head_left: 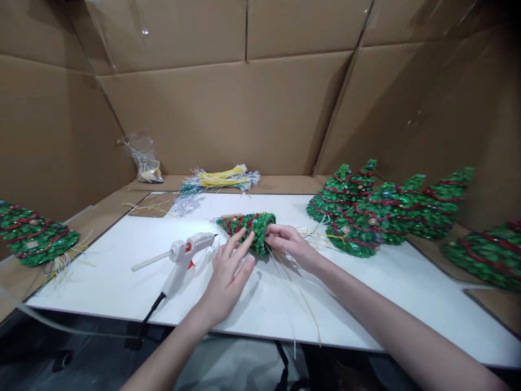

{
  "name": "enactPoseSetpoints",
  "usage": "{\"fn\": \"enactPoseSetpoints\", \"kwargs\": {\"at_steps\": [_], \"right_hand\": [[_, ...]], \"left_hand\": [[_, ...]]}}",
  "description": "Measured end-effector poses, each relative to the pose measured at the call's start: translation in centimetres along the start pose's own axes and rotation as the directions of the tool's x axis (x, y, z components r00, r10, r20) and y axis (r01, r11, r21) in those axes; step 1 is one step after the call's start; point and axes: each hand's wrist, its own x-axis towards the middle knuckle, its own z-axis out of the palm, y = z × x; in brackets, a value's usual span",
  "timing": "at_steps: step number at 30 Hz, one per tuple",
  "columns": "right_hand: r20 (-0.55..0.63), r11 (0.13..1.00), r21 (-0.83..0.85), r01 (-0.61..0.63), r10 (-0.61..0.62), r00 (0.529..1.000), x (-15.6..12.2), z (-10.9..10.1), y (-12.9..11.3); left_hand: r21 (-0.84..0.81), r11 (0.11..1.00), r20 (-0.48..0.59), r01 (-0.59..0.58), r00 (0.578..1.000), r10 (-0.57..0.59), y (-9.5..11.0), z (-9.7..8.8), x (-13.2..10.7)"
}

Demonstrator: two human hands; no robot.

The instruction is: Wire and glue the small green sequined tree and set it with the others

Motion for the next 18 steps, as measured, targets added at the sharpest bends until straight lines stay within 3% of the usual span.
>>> {"fn": "enactPoseSetpoints", "kwargs": {"at_steps": [13, 18], "right_hand": [[0.017, 1.000, 0.011, 0.020, -0.020, 1.000, -0.09, -0.02, 0.19], [-0.012, 1.000, 0.023, 0.000, 0.000, 1.000, 0.04, 0.17, 0.35]], "left_hand": [[-0.175, 0.984, 0.001, 0.041, 0.999, -0.042, -0.17, 0.03, 0.34], [-0.323, 0.941, 0.006, 0.096, 0.995, -0.100, -0.13, 0.03, 0.49]]}}
